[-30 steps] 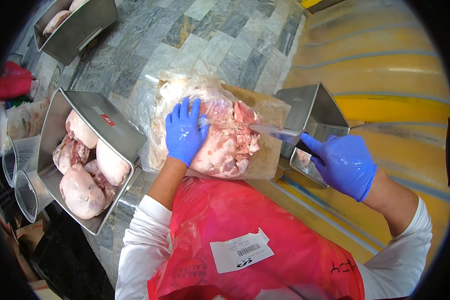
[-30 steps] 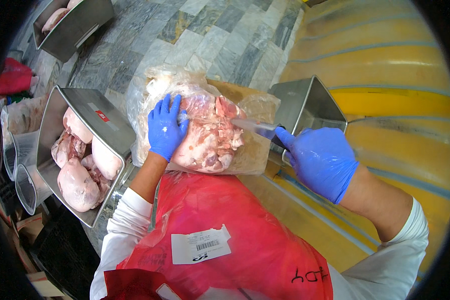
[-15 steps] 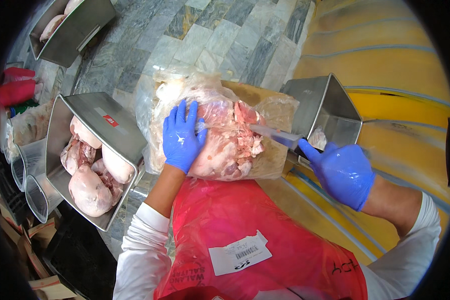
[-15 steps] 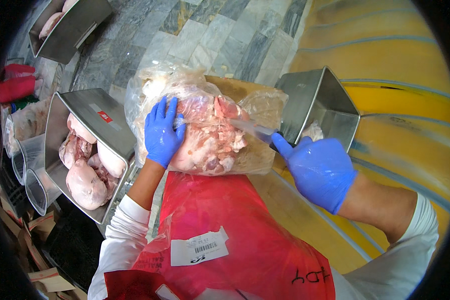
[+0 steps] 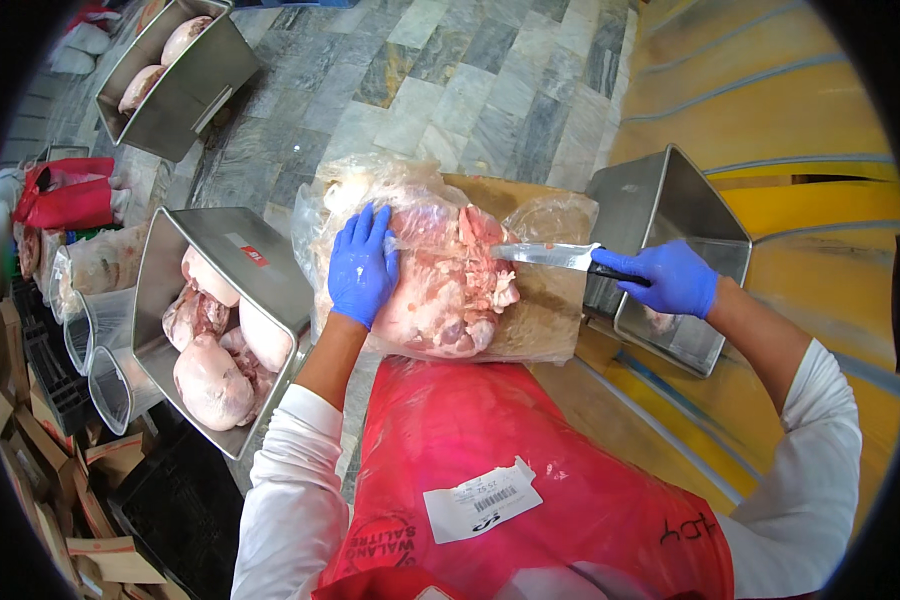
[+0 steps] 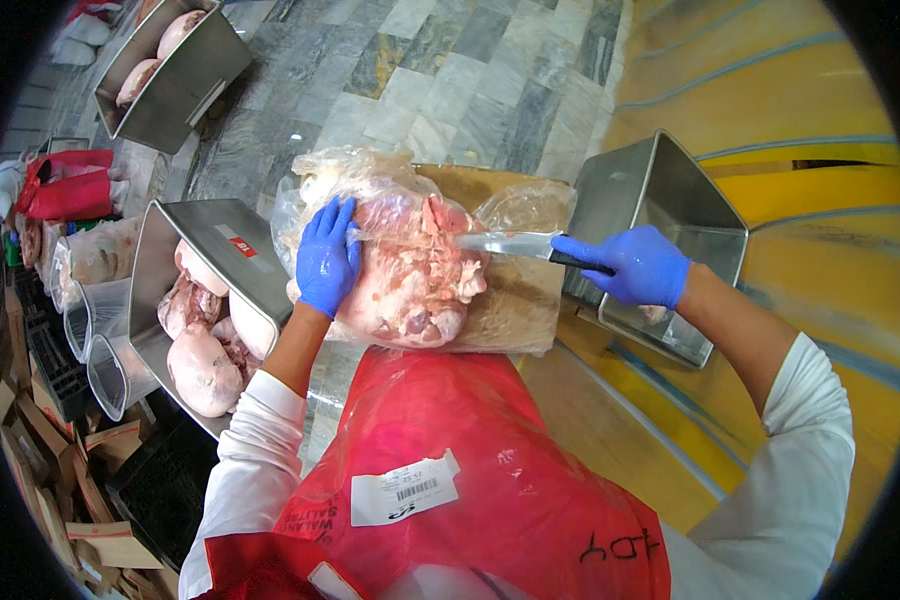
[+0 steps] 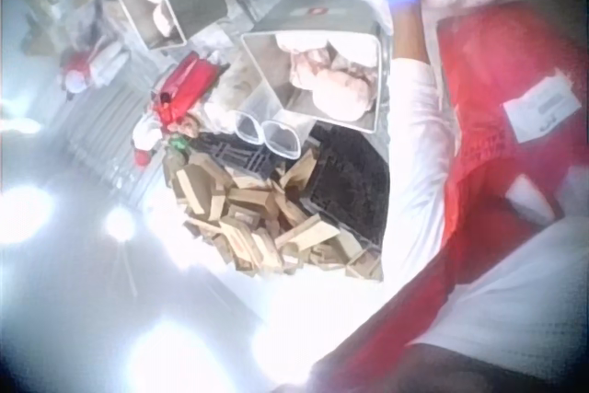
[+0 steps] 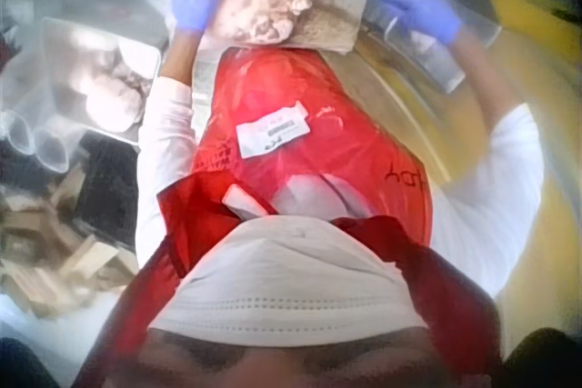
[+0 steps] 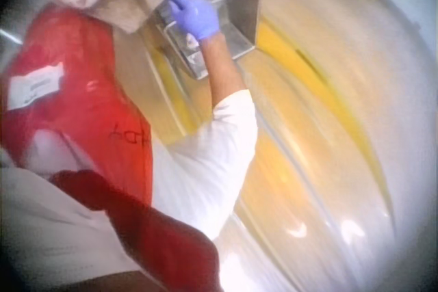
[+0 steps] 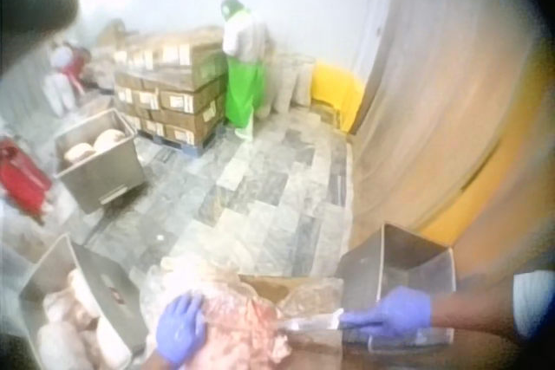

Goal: The person unwraps a large piece of pork from plastic packaging and uses a knife to trim fat and cut the meat into smaller pieces on a cutting board. The trimmed pieces are placed into a metal bin nearby.

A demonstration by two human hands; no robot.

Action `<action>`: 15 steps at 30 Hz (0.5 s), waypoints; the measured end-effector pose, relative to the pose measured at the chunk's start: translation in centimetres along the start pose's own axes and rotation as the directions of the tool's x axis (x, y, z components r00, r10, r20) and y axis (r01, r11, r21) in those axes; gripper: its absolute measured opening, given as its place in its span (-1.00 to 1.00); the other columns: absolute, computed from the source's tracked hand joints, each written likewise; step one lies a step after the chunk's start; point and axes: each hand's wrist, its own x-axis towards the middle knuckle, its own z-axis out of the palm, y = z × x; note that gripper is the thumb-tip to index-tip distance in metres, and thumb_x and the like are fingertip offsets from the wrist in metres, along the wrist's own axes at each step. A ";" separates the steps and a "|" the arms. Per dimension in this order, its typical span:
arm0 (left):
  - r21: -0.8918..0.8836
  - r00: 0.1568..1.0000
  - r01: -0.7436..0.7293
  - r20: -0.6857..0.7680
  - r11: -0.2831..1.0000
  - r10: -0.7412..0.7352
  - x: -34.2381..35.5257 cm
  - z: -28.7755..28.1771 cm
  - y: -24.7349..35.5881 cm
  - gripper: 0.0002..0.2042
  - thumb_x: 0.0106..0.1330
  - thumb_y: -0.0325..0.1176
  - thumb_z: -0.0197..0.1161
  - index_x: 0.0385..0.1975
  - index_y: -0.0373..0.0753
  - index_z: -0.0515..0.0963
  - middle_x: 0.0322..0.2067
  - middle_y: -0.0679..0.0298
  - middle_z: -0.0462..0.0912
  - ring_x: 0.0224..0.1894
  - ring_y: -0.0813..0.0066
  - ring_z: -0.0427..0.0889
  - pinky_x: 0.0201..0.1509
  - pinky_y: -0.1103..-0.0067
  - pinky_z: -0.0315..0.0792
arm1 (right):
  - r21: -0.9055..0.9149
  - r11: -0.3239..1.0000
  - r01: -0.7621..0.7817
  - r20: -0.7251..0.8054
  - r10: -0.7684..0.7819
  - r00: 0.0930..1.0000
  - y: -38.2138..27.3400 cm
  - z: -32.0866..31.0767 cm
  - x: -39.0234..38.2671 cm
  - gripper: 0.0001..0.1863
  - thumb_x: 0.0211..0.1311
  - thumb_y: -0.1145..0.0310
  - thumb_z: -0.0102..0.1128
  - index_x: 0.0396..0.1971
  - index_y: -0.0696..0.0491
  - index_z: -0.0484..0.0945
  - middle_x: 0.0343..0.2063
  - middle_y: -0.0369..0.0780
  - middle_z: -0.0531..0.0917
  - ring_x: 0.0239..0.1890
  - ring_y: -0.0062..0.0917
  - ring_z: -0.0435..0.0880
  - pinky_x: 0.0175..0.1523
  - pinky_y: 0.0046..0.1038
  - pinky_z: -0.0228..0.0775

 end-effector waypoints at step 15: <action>0.079 0.999 -0.002 -0.048 0.997 0.006 -0.2 0.8 0.0 -0.45 0.38 -0.21 0.13 0.37 -0.24 0.38 0.37 0.01 0.40 0.35 -0.03 0.41 0.44 0.22 0.28 | -0.065 0.994 -0.090 -0.001 0.090 0.996 -6.1 -1.0 -1.2 -0.41 0.35 0.15 0.18 0.39 -0.28 0.37 -0.42 -0.01 0.70 -0.42 -0.02 0.69 -0.29 -0.05 0.53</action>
